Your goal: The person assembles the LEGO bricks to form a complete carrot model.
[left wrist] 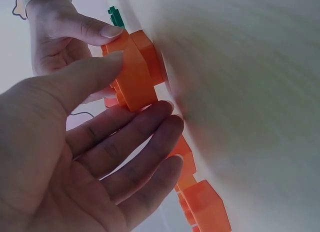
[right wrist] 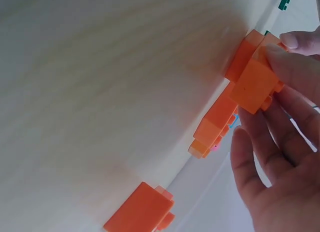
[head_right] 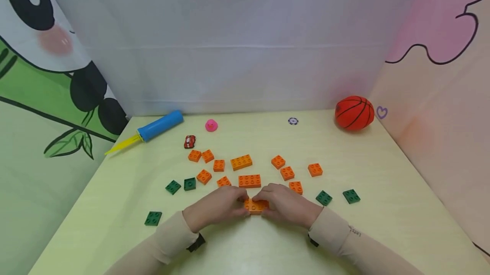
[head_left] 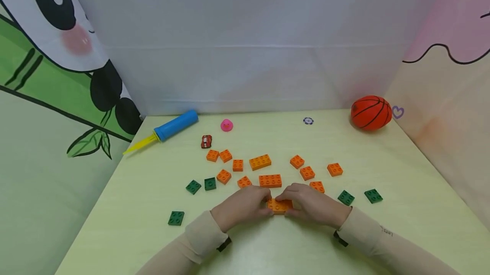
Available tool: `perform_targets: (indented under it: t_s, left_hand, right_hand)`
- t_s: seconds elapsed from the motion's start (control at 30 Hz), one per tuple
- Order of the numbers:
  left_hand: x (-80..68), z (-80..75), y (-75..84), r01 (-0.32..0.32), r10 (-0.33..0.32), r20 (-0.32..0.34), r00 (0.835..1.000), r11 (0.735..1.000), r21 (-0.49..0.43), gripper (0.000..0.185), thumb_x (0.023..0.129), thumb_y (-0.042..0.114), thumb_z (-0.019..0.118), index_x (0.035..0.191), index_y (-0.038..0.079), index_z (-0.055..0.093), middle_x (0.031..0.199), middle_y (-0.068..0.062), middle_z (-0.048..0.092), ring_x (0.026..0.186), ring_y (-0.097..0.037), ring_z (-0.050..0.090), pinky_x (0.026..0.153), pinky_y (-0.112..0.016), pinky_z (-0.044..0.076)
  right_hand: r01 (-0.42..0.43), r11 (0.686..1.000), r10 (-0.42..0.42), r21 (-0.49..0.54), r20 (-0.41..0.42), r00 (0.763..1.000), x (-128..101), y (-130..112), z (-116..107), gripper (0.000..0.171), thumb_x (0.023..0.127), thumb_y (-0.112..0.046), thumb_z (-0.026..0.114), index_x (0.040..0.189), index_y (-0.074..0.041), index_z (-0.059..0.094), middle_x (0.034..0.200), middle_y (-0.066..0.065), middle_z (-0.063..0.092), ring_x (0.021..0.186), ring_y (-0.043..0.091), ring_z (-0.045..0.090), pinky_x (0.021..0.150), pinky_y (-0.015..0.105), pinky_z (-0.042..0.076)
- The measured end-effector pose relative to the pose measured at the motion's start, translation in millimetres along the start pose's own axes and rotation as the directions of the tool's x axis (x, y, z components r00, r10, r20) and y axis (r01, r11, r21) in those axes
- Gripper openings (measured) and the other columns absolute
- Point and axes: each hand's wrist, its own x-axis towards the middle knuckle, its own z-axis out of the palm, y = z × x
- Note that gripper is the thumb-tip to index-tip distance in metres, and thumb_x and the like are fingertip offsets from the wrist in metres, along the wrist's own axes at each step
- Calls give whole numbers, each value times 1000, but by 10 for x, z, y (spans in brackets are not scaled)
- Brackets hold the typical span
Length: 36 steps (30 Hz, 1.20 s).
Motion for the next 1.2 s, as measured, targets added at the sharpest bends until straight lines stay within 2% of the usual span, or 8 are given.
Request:
perform_targets:
  t_s: [0.27, 0.47, 0.6, 0.77, 1.07, 1.2]
  left_hand:
    - [0, 24, -30, -1, 1, -1, 1000, 999, -42, 16, 90, 29, 74, 99, 17, 69, 83, 12, 64, 70, -5, 55, 68, -20, 49]
    - [-16, 31, -42, -19, 19, -12, 1000, 999, -43, 22, 89, 33, 75, 102, 17, 69, 87, 12, 66, 70, -3, 56, 69, -19, 49]
    - [-22, 38, -48, -12, 11, -11, 1000, 999, -40, 28, 89, 35, 75, 108, 16, 69, 89, 11, 66, 72, -3, 56, 70, -20, 50]
    - [-24, 46, -54, -3, 2, -5, 1000, 999, -47, 32, 89, 35, 76, 113, 16, 69, 93, 11, 67, 76, -3, 56, 75, -21, 51]
    - [-29, 46, -37, -47, 47, -9, 999, 999, -16, 35, 88, 34, 77, 118, 18, 69, 104, 12, 68, 86, -2, 58, 83, -21, 52]
    - [-32, 35, -39, -61, 61, -19, 998, 998, 6, 34, 88, 34, 77, 117, 19, 70, 101, 13, 67, 84, -1, 56, 82, -20, 51]
  right_hand:
    - [-8, 1000, 8, -5, 14, 1000, -4, 8, -6, 36, 92, -28, 73, 127, -22, 67, 122, -13, 63, 113, 9, 58, 98, 36, 51]
    - [-64, 998, 64, 23, 12, 998, 50, 57, -96, 34, 98, -41, 62, 126, -22, 66, 124, -11, 63, 117, 12, 57, 99, 40, 51]
    - [-80, 997, 80, -3, -30, 996, 160, 80, -205, 34, 100, -36, 61, 127, -17, 66, 125, -5, 63, 119, 17, 57, 100, 42, 49]
    - [-32, 997, 28, -70, -57, 998, 360, 122, -266, 34, 98, -28, 64, 130, -16, 64, 128, -2, 62, 121, 20, 56, 101, 43, 49]
    - [-44, 994, 48, -99, 40, 998, 642, 181, -202, 42, 96, -26, 68, 136, -17, 60, 135, 2, 58, 125, 25, 54, 103, 45, 47]
    - [-27, 993, 33, -114, 51, 998, 713, 177, -159, 39, 96, -24, 68, 134, -19, 62, 136, 0, 59, 127, 24, 54, 105, 45, 46]
